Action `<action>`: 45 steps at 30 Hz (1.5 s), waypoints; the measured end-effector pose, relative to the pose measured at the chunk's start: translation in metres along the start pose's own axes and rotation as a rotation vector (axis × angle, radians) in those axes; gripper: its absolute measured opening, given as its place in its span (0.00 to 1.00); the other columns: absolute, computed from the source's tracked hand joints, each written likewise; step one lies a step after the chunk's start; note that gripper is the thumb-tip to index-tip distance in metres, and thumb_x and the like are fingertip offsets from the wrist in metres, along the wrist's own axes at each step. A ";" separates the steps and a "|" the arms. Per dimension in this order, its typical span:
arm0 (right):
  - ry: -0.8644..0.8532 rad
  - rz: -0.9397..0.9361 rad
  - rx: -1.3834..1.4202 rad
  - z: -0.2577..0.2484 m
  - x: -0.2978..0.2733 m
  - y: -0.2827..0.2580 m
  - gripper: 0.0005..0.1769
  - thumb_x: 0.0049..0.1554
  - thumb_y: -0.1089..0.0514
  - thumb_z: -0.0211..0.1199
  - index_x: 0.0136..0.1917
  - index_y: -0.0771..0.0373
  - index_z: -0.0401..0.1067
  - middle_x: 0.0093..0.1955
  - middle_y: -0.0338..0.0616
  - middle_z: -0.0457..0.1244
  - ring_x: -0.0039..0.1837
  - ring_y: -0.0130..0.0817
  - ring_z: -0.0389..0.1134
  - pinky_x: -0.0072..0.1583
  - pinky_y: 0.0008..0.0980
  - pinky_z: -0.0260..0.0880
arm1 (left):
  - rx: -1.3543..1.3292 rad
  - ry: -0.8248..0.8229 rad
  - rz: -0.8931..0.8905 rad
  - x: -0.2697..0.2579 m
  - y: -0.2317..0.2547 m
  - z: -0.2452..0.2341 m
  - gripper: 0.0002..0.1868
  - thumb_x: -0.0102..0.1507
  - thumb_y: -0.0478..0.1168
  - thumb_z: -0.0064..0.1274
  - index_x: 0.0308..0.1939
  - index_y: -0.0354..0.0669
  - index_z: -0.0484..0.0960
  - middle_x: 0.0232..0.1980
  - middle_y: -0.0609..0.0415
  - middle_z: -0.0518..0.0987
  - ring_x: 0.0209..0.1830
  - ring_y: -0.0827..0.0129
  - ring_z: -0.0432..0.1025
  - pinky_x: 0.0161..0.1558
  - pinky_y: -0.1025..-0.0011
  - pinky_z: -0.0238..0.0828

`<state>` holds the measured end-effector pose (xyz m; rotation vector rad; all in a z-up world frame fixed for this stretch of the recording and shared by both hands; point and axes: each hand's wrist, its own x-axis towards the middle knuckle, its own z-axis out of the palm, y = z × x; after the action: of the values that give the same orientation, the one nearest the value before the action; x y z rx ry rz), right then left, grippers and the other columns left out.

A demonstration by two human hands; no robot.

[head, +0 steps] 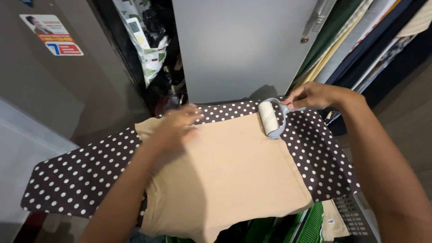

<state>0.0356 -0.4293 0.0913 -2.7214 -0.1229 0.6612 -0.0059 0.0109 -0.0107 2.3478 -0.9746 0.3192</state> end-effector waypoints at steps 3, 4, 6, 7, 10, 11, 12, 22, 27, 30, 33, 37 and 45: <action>0.012 -0.028 0.017 0.008 0.006 -0.002 0.20 0.55 0.46 0.65 0.61 0.44 0.80 0.62 0.36 0.73 0.67 0.37 0.71 0.71 0.44 0.64 | -0.009 -0.153 0.066 -0.003 0.028 0.033 0.36 0.66 0.54 0.52 0.72 0.34 0.66 0.78 0.42 0.60 0.80 0.54 0.52 0.74 0.52 0.43; 0.009 -0.031 0.020 0.013 0.010 -0.005 0.20 0.56 0.46 0.64 0.61 0.44 0.81 0.63 0.35 0.73 0.67 0.36 0.70 0.71 0.45 0.62 | 0.040 -0.203 0.107 -0.003 0.033 0.038 0.42 0.67 0.58 0.50 0.75 0.32 0.61 0.79 0.41 0.56 0.80 0.54 0.50 0.74 0.51 0.40; 0.002 -0.098 0.029 0.021 0.018 -0.013 0.20 0.56 0.47 0.64 0.61 0.45 0.81 0.63 0.35 0.72 0.67 0.36 0.70 0.70 0.44 0.62 | 0.101 -0.197 0.108 -0.004 0.035 0.041 0.43 0.66 0.62 0.48 0.75 0.35 0.60 0.80 0.42 0.57 0.80 0.55 0.51 0.75 0.52 0.41; -0.003 -0.162 0.036 0.026 0.022 -0.018 0.20 0.56 0.47 0.63 0.61 0.45 0.80 0.63 0.35 0.72 0.66 0.36 0.70 0.69 0.43 0.64 | 0.133 -0.193 0.108 -0.005 0.036 0.040 0.44 0.65 0.64 0.47 0.74 0.36 0.60 0.80 0.43 0.57 0.80 0.55 0.51 0.75 0.53 0.41; 0.006 -0.286 0.097 0.034 0.027 -0.030 0.19 0.56 0.46 0.64 0.61 0.45 0.79 0.63 0.37 0.72 0.65 0.37 0.71 0.69 0.42 0.67 | 0.122 -0.231 0.060 -0.003 0.037 0.039 0.45 0.63 0.64 0.48 0.74 0.36 0.61 0.80 0.43 0.56 0.80 0.54 0.49 0.73 0.51 0.38; 0.011 -0.317 0.123 0.034 0.027 -0.031 0.19 0.56 0.45 0.64 0.60 0.46 0.79 0.62 0.37 0.72 0.65 0.37 0.71 0.70 0.43 0.67 | 0.121 -0.223 0.069 -0.003 0.038 0.039 0.45 0.64 0.64 0.48 0.75 0.37 0.61 0.80 0.43 0.56 0.80 0.54 0.49 0.73 0.52 0.38; 0.000 -0.291 0.116 0.033 0.027 -0.033 0.19 0.56 0.45 0.64 0.60 0.46 0.79 0.62 0.37 0.72 0.65 0.37 0.71 0.70 0.43 0.67 | 0.121 -0.216 0.076 -0.004 0.038 0.038 0.45 0.64 0.64 0.48 0.75 0.37 0.61 0.80 0.43 0.56 0.80 0.54 0.49 0.74 0.52 0.39; 0.009 0.028 -0.011 0.002 0.004 -0.010 0.21 0.52 0.45 0.66 0.60 0.42 0.81 0.60 0.35 0.74 0.66 0.37 0.72 0.72 0.47 0.66 | 0.132 -0.185 0.099 -0.006 0.037 0.038 0.44 0.64 0.65 0.47 0.75 0.38 0.62 0.80 0.44 0.58 0.80 0.54 0.50 0.75 0.51 0.40; 0.005 -0.056 0.000 0.012 0.010 -0.021 0.21 0.54 0.44 0.65 0.61 0.42 0.80 0.62 0.34 0.72 0.66 0.35 0.70 0.71 0.45 0.63 | 0.151 -0.197 0.085 -0.007 0.036 0.040 0.44 0.64 0.66 0.46 0.75 0.39 0.62 0.80 0.45 0.57 0.80 0.54 0.50 0.74 0.49 0.40; 0.000 -0.216 -0.017 0.021 0.017 -0.039 0.21 0.56 0.45 0.64 0.62 0.45 0.79 0.62 0.35 0.72 0.65 0.35 0.70 0.69 0.42 0.65 | 0.158 -0.196 0.090 -0.006 0.036 0.041 0.45 0.64 0.66 0.46 0.75 0.39 0.62 0.80 0.45 0.57 0.80 0.54 0.50 0.74 0.49 0.40; 0.007 -0.358 0.046 0.034 0.023 -0.058 0.20 0.57 0.46 0.63 0.62 0.49 0.78 0.62 0.37 0.72 0.64 0.36 0.72 0.67 0.38 0.68 | 0.147 -0.208 0.076 -0.005 0.036 0.041 0.45 0.64 0.66 0.47 0.75 0.39 0.61 0.79 0.45 0.58 0.80 0.54 0.50 0.74 0.48 0.40; 0.002 -0.324 0.025 0.038 0.028 -0.070 0.21 0.57 0.46 0.63 0.62 0.48 0.78 0.62 0.37 0.72 0.64 0.37 0.71 0.68 0.39 0.67 | 0.145 -0.216 0.067 -0.007 0.037 0.038 0.45 0.64 0.66 0.47 0.76 0.39 0.61 0.79 0.46 0.58 0.80 0.54 0.50 0.74 0.48 0.40; 0.019 -0.003 -0.086 0.003 0.005 -0.003 0.22 0.54 0.43 0.64 0.61 0.43 0.81 0.63 0.35 0.72 0.68 0.36 0.69 0.72 0.46 0.60 | 0.135 -0.223 0.059 -0.007 0.040 0.037 0.44 0.64 0.65 0.47 0.75 0.39 0.60 0.80 0.45 0.56 0.80 0.54 0.49 0.74 0.49 0.40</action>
<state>0.0388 -0.4251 0.0871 -2.8082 -0.1544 0.6423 -0.0387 -0.0296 -0.0268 2.5206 -1.1609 0.1519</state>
